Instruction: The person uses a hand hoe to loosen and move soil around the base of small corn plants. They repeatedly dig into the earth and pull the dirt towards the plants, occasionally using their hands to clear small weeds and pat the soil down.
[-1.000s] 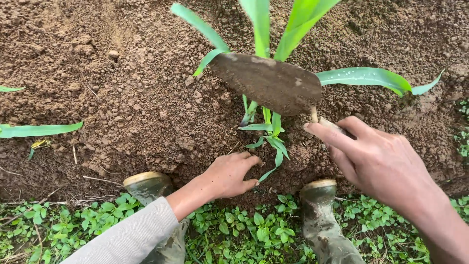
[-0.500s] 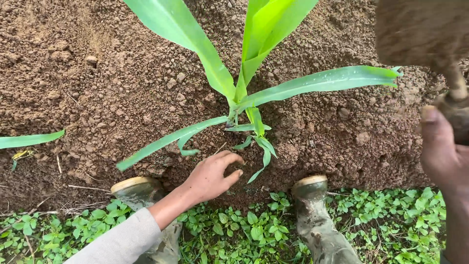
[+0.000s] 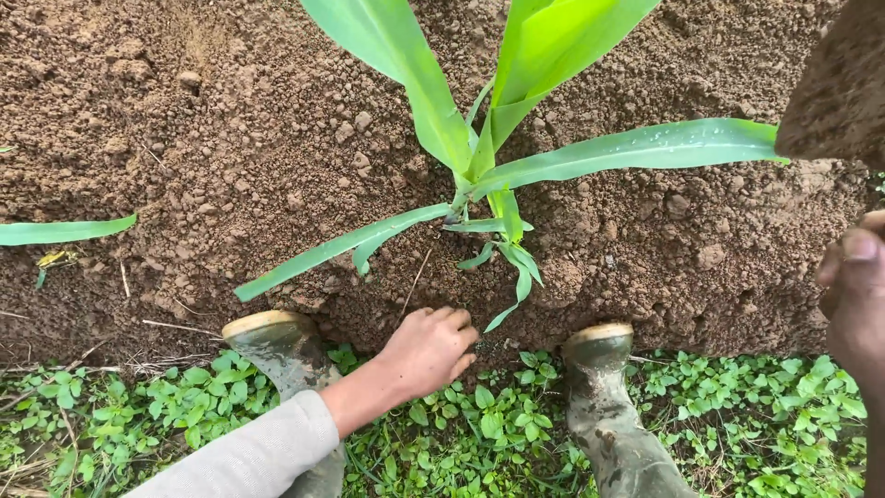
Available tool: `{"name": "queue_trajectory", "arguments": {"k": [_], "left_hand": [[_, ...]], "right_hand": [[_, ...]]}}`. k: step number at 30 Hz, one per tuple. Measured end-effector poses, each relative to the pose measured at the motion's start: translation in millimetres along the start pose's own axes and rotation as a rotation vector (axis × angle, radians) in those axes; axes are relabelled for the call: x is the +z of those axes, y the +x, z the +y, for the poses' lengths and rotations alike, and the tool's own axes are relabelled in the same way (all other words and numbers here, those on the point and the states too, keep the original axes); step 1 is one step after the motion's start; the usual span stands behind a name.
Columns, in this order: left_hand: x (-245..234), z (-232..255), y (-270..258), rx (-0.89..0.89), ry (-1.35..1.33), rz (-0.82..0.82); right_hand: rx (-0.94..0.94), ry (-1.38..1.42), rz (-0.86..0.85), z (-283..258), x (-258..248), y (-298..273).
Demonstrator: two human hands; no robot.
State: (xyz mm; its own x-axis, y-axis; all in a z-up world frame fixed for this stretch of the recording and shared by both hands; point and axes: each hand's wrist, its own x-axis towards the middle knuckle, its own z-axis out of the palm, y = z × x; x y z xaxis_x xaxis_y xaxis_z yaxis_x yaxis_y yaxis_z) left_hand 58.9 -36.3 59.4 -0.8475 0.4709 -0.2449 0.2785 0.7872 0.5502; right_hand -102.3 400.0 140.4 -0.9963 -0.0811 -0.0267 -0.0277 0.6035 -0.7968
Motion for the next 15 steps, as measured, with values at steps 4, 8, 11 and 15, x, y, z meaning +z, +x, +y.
{"name": "queue_trajectory", "arguments": {"k": [4,8,11,15], "left_hand": [[18.0,-13.7,2.7,0.083,0.181,0.084],[-11.8,-7.9,1.2,0.221,0.377,0.136],[-23.3,10.7,-4.0,0.158,0.429,-0.255],[-58.0,21.7,-3.8,-0.135,-0.469,0.028]], "right_hand": [[-0.227,-0.216,-0.050,20.7,0.9,-12.4],[-0.300,-0.150,-0.118,-85.1,25.8,-29.1],[-0.365,-0.144,-0.175,-102.8,30.1,-43.3],[-0.379,-0.389,-0.264,-180.9,61.7,-62.6]]}}
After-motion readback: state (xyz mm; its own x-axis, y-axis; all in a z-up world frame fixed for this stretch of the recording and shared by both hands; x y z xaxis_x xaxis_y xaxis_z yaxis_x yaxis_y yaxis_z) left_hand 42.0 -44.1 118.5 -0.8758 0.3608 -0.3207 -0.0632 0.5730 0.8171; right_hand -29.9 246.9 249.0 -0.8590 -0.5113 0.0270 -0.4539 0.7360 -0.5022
